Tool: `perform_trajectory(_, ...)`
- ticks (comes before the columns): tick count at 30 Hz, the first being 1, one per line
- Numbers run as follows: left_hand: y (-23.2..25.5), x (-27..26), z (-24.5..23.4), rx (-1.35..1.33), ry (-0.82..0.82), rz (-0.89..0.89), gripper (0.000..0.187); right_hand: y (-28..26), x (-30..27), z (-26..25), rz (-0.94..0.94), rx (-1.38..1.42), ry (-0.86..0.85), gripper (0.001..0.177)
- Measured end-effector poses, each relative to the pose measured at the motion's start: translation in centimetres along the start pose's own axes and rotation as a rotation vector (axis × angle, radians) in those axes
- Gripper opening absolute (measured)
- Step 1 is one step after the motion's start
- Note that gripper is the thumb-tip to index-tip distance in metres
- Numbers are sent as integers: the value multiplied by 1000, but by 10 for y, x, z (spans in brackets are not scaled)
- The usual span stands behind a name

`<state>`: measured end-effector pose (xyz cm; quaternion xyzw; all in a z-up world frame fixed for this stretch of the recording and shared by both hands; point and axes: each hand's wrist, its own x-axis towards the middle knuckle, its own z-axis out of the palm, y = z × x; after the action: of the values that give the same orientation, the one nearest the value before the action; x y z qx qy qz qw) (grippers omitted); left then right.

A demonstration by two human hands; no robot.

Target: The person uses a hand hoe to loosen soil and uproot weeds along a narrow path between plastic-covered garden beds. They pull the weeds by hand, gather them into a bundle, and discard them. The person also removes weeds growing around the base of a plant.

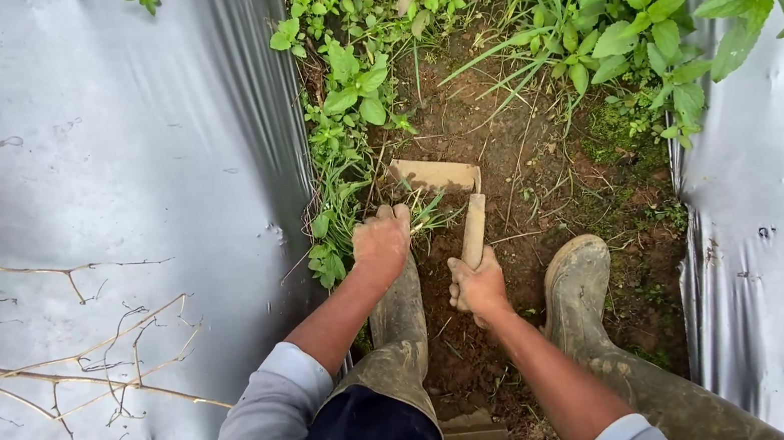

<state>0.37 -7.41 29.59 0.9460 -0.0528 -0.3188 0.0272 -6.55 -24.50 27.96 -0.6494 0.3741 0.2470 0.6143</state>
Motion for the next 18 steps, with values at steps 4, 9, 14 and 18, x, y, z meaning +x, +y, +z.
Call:
perform_trajectory(4, -6, -4, 5, -65, 51, -43, 22, -36, 5, 23, -19, 235, 123, 28)
perform_trajectory(9, -6, 2, 11, -55, 147, -56, 17, -4, -1, 11, -9, -37, -39, 32)
perform_trajectory(14, -9, -1, 28, -97, 151, -58, 17, -19, 20, 33, -27, 234, 101, 34)
perform_trajectory(18, -13, 4, 11, -110, 93, -67, 17, -28, 20, 51, -38, 135, -13, 38)
